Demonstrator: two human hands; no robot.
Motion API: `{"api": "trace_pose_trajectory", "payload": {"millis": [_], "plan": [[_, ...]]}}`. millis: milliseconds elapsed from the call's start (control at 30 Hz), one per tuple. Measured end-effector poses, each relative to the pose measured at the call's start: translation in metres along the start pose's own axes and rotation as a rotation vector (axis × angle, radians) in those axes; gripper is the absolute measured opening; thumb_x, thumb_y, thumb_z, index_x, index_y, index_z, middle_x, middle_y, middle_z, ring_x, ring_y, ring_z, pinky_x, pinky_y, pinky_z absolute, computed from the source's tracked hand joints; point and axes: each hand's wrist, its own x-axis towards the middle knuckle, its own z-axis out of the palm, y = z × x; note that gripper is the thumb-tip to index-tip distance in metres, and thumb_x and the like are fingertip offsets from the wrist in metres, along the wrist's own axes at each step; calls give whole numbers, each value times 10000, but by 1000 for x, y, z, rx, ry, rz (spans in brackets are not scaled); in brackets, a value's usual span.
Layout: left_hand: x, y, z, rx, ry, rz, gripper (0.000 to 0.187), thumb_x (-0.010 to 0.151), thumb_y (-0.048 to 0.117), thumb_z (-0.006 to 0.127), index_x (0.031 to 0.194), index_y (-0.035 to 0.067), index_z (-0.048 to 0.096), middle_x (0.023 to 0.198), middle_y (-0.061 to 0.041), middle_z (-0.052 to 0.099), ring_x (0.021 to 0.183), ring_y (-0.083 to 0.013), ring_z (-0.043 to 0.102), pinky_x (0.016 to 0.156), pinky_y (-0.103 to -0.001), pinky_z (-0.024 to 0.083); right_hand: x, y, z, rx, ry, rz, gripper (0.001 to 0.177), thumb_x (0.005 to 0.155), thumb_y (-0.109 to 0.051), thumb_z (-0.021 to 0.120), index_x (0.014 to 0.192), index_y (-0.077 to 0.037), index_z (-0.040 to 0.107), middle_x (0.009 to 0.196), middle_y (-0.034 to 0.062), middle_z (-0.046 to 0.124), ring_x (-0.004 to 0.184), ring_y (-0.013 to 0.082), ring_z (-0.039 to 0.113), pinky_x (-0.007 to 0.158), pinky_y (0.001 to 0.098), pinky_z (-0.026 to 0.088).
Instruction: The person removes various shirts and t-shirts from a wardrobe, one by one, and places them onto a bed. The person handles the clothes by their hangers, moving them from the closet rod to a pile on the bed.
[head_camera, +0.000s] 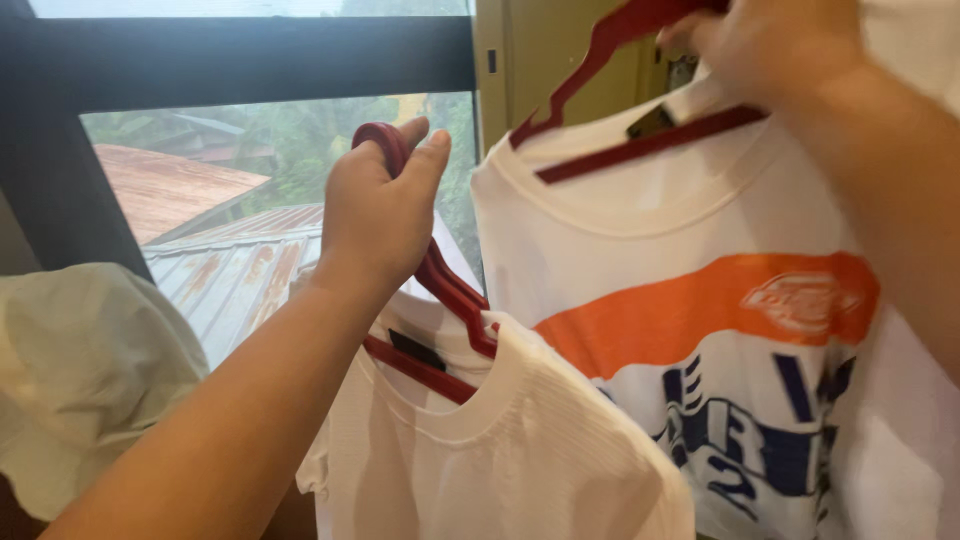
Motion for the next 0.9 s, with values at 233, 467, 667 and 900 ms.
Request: {"api": "trace_pose_trajectory", "payload": {"millis": [233,467,667,900], "plan": [[11,-8,-4,72,-5,-19,566,913,365,649,1276,-69,634,1267,-205,701,1125,-253,713,964,-341,508,-24,-68,34,90,40,-141,325,817,-176,908,1097,-107,760,953,99,701,855,283,690,746,399,518],[20,-15,-10,178,42,-53,563,909,363,662,1282,-57,633,1260,-218,700,1138,-271,718,979,-344,518,-17,-119,52,260,150,-217,290,808,-138,906,1041,-96,739,913,99,697,820,293,685,711,403,518],[32,-15,-24,211,157,57,599,914,361,675,1347,-45,593,1215,-194,722,1141,-275,709,980,-349,514,-2,-137,63,392,229,-257,329,819,-110,910,1085,-64,721,960,126,709,838,295,700,735,389,542],[26,-15,-24,436,118,20,598,909,424,654,1354,25,622,1155,-182,740,1133,-398,597,1031,-446,385,-17,-163,73,491,141,-244,346,803,-120,893,1089,-63,708,933,138,703,818,305,703,722,401,541]]}}
